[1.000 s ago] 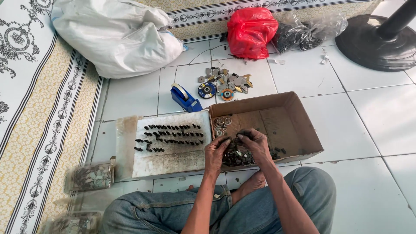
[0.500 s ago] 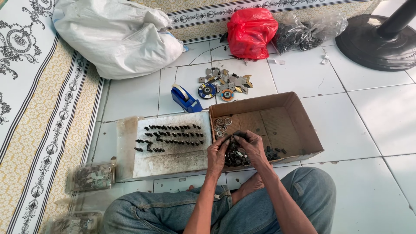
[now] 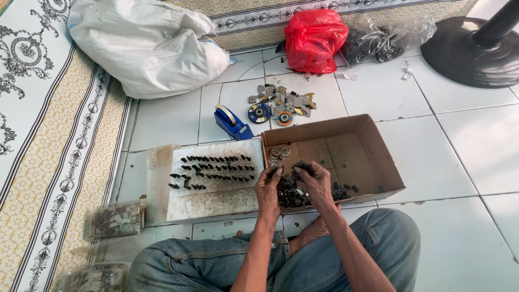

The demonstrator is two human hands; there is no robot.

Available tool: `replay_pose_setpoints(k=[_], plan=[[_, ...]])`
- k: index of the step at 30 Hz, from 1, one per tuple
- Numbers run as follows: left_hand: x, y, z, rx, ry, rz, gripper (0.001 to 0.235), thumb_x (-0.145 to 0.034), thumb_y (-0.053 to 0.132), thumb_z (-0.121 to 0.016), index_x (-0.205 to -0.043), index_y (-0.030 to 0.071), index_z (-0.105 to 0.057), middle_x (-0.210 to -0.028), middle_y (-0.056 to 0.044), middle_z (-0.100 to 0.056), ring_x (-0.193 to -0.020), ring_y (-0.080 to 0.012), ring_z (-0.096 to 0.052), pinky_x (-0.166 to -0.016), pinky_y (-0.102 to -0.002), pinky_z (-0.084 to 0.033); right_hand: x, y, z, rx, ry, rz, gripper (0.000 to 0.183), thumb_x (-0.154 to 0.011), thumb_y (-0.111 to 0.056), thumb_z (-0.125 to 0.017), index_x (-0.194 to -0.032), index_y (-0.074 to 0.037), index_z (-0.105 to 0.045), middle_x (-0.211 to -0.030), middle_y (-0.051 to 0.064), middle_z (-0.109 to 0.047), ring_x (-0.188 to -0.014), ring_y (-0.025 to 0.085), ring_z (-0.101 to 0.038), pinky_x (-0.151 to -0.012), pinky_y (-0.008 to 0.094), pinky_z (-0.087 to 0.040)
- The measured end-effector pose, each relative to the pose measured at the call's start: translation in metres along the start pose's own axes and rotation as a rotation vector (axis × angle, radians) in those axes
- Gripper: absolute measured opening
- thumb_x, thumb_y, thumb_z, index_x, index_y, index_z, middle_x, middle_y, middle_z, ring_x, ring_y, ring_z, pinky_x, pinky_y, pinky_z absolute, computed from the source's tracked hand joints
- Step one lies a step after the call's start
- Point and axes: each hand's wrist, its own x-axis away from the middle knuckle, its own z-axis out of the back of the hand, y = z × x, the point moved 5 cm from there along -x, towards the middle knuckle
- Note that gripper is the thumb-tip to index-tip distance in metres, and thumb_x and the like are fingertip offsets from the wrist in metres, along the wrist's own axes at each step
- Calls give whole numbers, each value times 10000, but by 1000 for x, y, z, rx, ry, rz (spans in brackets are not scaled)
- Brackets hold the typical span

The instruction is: Sorting small metal pins from a box and arranging them into a tray

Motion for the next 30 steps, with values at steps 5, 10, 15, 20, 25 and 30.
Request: replay_pose_setpoints(k=[5,10,15,20,25,30], plan=[[-2,-8,0,162,13,50,287,-1054,166,-823,-1321,66,-785,-1294,-212,-775,-1206,-286,-727,-1021,-534,-644,7,-1,-8,-11,-40,2,96,-1015,-86,-728,-1095,-57,-773,-949,153,-788,-903,183,-726,-836,409,-637],[-2,-13,-3,260,12,94,285,-1027,141,-851,-1277,20,-788,-1236,-256,-784,-1155,-329,-772,-998,-502,-683,13,-3,-14,35,-35,26,88,-1020,-124,-737,-1087,-89,-782,-927,118,-783,-904,135,-678,-784,377,-599],[3,-10,-6,266,3,93,235,-1007,93,-857,-1208,-11,-794,-1167,-276,-794,-1103,-335,-797,-968,-480,-710,17,-8,-17,42,15,24,64,-992,-117,-776,-1047,-87,-790,-920,88,-784,-915,105,-662,-809,348,-602],[3,-6,-6,205,-20,53,196,-1002,111,-872,-1162,14,-815,-1133,-240,-806,-1092,-294,-795,-966,-464,-705,18,-16,-15,62,9,78,57,-1011,-118,-756,-1037,-93,-801,-885,103,-790,-876,89,-647,-738,365,-578],[4,4,-4,154,-30,8,168,-986,118,-891,-1111,21,-835,-1092,-236,-829,-1063,-291,-810,-933,-433,-705,21,-29,-18,104,-7,119,55,-974,-49,-766,-963,-79,-811,-794,104,-771,-851,67,-612,-695,338,-563],[10,29,-12,71,-57,1,187,-921,96,-943,-1053,3,-850,-1032,-233,-841,-1009,-280,-823,-898,-407,-715,21,-39,-16,88,-29,133,69,-908,-8,-808,-890,-75,-812,-747,40,-740,-795,48,-597,-705,302,-585]])
